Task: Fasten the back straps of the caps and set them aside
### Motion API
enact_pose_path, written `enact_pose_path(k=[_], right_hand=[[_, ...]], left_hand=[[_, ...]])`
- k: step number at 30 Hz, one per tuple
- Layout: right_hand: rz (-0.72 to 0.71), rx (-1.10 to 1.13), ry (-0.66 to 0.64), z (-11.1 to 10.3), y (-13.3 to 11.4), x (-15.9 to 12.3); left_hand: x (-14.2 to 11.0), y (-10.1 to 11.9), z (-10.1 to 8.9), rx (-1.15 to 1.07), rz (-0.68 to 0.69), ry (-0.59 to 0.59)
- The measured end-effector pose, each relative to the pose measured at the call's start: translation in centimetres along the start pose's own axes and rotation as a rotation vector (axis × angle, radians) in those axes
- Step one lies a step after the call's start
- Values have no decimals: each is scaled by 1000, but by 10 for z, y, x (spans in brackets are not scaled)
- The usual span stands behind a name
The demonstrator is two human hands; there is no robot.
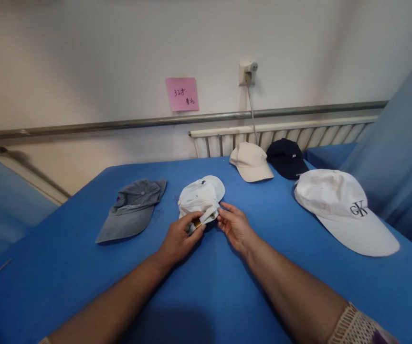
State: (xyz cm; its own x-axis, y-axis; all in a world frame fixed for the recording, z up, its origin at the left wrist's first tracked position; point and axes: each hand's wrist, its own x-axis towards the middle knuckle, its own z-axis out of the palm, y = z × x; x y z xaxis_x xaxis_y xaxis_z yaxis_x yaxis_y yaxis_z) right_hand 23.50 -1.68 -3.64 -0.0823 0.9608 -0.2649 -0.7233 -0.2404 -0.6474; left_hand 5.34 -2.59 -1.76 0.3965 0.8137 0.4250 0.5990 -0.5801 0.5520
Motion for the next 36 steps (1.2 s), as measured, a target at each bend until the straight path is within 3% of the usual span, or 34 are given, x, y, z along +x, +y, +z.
enact_pose_path(k=[3, 8, 14, 18, 20, 27, 36], right_hand=[[-82, -47, -74, 6, -9, -7], [-472, -340, -60, 11, -6, -14], [-585, -800, 30, -11, 16, 7], [-837, -1121, -137, -12, 13, 4], [-898, -1247, -209, -9, 12, 0], [-973, -1389, -145, 2, 7, -1], [-827, -1444, -222, -6, 2, 13]], left_hand=[[4, 1, -5, 130, 124, 31], [13, -6, -20, 385, 263, 183], [16, -38, -24, 467, 62, 142], [14, -39, -20, 374, 31, 122], [13, -32, -18, 341, 32, 108], [10, -18, -8, 154, 4, -21], [10, -20, -5, 147, -16, 0]])
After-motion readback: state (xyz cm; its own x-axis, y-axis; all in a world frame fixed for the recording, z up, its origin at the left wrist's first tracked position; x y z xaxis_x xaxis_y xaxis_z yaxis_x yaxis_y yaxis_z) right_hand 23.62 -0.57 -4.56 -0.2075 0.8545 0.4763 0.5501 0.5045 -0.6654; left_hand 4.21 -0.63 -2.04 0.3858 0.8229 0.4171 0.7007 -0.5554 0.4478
